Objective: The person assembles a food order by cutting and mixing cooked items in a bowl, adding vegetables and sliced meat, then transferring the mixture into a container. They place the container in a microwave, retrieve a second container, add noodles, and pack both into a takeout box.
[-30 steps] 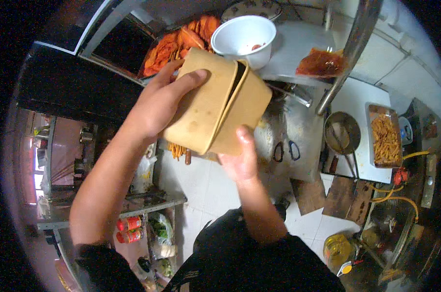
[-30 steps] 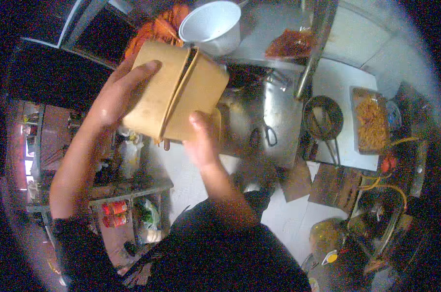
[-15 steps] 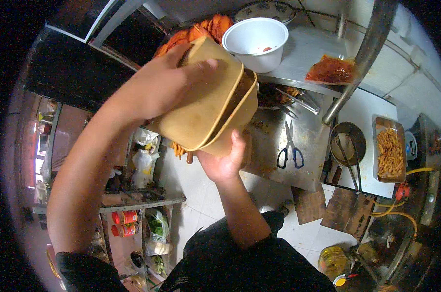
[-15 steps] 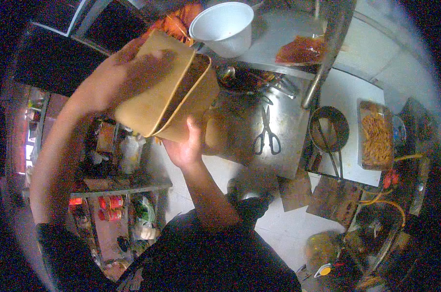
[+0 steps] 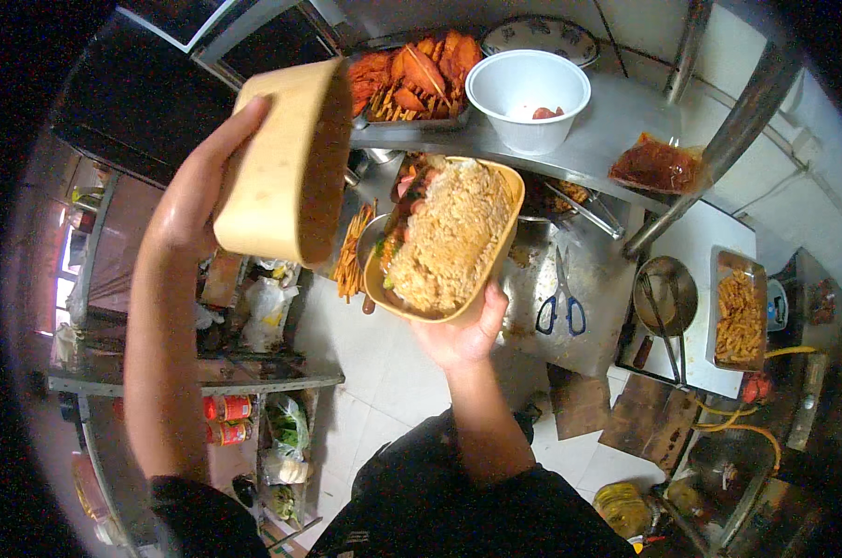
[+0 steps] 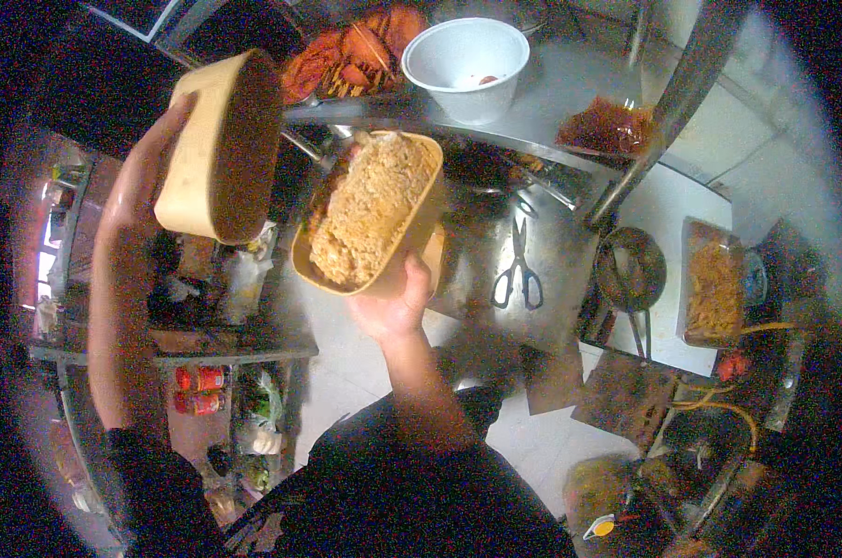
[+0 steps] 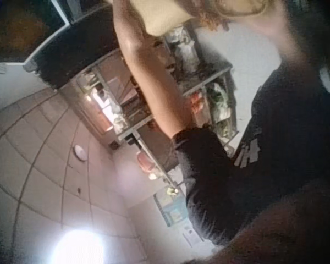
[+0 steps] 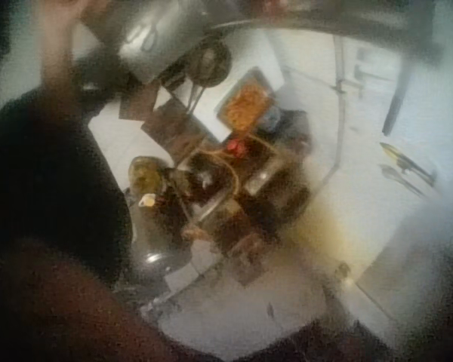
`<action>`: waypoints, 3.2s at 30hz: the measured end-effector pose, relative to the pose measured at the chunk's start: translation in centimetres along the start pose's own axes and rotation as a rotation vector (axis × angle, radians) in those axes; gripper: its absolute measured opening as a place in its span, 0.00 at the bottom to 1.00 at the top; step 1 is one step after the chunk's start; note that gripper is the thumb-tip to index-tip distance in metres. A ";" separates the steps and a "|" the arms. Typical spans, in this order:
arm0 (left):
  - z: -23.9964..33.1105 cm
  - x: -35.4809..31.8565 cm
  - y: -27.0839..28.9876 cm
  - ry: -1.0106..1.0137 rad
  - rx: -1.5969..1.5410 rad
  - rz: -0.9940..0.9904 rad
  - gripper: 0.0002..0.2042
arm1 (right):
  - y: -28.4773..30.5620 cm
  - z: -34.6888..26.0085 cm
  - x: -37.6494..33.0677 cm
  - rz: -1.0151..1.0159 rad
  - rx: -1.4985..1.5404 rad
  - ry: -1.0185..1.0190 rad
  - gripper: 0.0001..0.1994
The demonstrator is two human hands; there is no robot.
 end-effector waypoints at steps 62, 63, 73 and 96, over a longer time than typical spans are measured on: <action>-36.9 -6.0 -14.3 0.234 -1.170 -0.420 0.36 | 16.0 -15.2 -12.5 0.082 -0.001 -0.006 0.37; -36.7 -6.4 -14.7 0.222 -1.144 -0.445 0.35 | 16.1 -15.2 -12.4 0.085 -0.012 -0.016 0.37; -39.9 -6.2 -15.9 0.177 -1.407 -0.326 0.32 | 17.0 -12.7 -12.1 0.048 -0.147 -0.090 0.38; -27.6 -5.1 -17.6 -0.009 -1.023 -0.232 0.43 | 6.4 -14.8 -5.9 0.529 -1.024 -0.276 0.39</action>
Point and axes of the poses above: each hand's wrist, its own x-axis towards the middle knuckle, its own y-axis out of the back of the hand, z = x × y, the point moved 2 cm from there along x, towards the middle knuckle, and after that the axes turned 5 degrees about -y, right-handed, at the moved point
